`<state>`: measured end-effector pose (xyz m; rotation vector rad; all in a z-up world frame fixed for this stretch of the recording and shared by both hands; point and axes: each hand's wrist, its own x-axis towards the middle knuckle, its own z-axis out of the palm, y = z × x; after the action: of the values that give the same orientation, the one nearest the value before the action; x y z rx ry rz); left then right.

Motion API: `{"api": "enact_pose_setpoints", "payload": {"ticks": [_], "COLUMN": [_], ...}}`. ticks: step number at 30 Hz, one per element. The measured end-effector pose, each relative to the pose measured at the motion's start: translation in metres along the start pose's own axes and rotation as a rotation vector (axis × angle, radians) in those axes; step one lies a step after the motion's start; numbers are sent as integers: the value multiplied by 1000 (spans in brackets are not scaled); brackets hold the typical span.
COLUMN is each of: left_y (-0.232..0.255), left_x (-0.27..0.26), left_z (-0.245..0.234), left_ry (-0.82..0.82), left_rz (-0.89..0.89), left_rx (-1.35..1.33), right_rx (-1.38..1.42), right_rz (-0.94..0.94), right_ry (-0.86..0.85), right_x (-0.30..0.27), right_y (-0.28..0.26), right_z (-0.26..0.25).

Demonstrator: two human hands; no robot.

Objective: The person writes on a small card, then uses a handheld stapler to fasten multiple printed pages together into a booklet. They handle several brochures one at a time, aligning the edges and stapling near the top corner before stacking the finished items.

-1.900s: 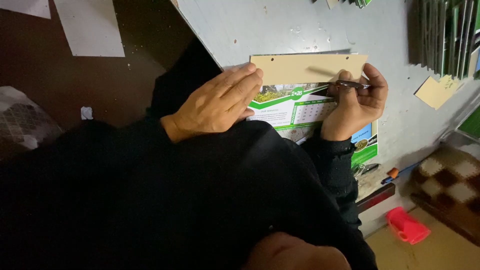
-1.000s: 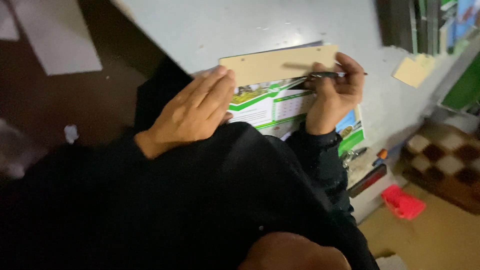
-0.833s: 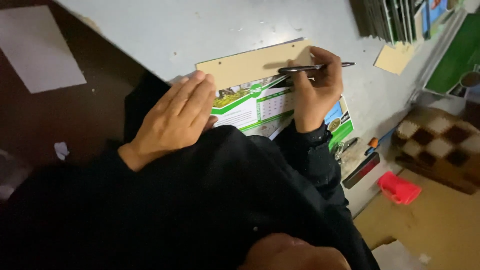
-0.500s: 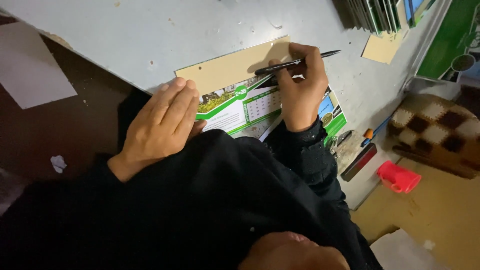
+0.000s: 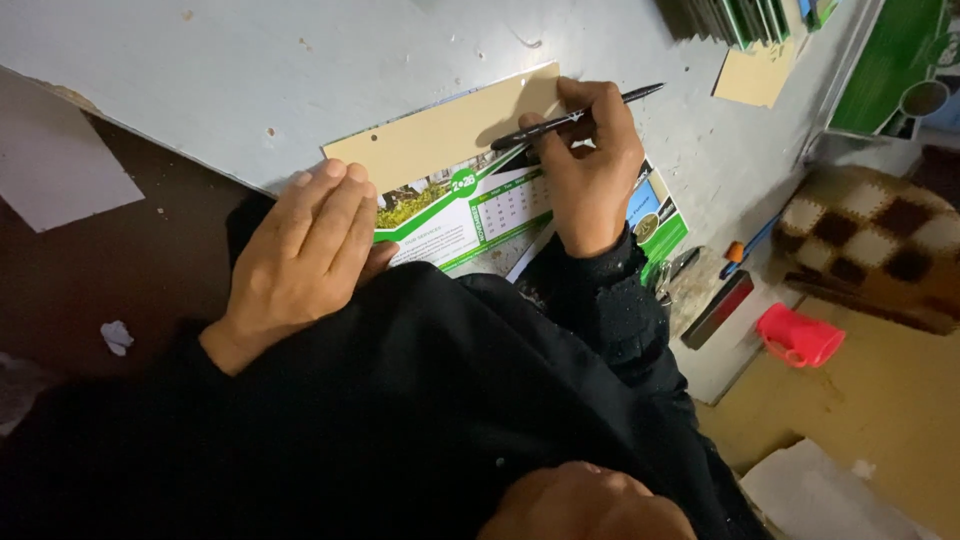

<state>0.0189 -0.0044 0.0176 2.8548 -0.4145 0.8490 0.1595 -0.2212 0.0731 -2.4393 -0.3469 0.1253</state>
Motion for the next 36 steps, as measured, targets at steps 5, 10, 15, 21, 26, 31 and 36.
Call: {"api": "enact_pose_setpoints", "payload": {"ticks": [5,10,15,21,26,31,36], "left_y": [2,1,3,4,4,6,4], "left_x": [-5,-3,-5,-9,-6,-11,-8], "left_z": [2,1,0,5,3,6,8], "left_ry": [-21,-13,-64,-103,-102,-106,-71], "left_rz": [-9,-1,-3,27,9,-5,10], "left_rx": [-53,-25,-40,34,3,-15,-3], "right_rx": [36,46,71,56,67,63,73], "right_rz": [-39,-84,-71,-110,-75,-85,-57], "right_ry": [-11,-8,1,7,2,-6,3], "right_x": [0,2,2,3,4,4,6], "right_y": [3,3,4,7,6,7,5], "right_z": [-1,-1,0,-1,-1,-1,-1]}}
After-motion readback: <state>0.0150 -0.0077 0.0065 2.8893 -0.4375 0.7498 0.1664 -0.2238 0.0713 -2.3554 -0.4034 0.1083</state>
